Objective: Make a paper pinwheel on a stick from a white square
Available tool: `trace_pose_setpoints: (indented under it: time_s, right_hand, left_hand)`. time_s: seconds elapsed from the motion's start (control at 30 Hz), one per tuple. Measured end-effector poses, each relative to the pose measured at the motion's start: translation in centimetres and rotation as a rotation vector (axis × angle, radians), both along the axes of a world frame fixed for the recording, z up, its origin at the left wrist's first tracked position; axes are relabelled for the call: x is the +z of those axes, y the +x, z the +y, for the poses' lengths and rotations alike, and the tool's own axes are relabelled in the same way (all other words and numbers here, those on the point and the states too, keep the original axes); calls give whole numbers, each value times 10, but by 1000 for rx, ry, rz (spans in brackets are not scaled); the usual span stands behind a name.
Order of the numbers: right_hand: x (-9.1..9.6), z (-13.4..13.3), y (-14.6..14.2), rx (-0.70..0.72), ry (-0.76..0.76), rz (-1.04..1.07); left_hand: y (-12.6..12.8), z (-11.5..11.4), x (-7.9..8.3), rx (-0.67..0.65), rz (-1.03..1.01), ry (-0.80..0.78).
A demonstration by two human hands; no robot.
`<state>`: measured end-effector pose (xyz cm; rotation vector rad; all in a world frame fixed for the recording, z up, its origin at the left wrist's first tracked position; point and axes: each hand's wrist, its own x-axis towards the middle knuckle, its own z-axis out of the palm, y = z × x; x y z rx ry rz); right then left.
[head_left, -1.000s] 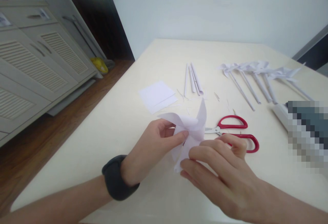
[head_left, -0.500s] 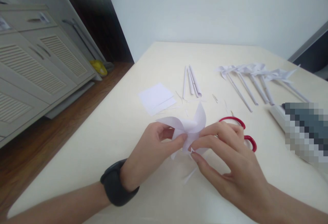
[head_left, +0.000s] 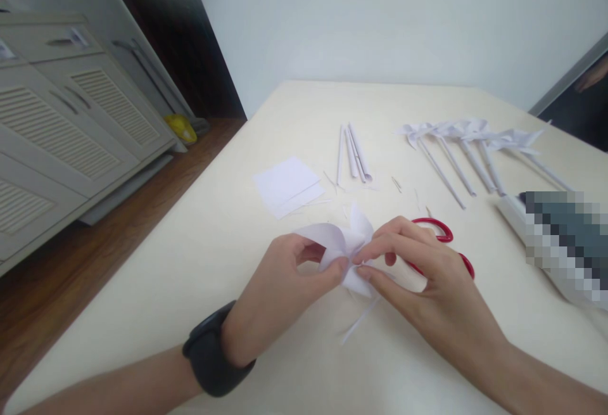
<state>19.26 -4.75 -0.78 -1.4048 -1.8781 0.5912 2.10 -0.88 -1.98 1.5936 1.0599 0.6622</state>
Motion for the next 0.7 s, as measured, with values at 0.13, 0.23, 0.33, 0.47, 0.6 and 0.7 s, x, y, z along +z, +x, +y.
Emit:
trace_pose_setpoints:
  time_s: [0.13,0.23,0.33,0.47,0.6,0.7]
  right_hand:
    - [0,1,-1,2,3,-15]
    - [-2,-1,-2,6,12,-41]
    - [-3,-2,-1,5,13,-79]
    - [-4,-2,1,5,-1,-106]
    - [-4,0,3,15,18,-122]
    - [-4,0,4,27,37,-119]
  left_hand:
    - [-1,-1,0,-16,21,10]
    - [-1,-2,0,-45,51,2]
    - [-1,-2,0,-61,57,-6]
    - [-1,-1,0,-75,31,-18]
    - [0,1,3,-77,-23,-61]
    - [0,2,4,-92,-66,-122]
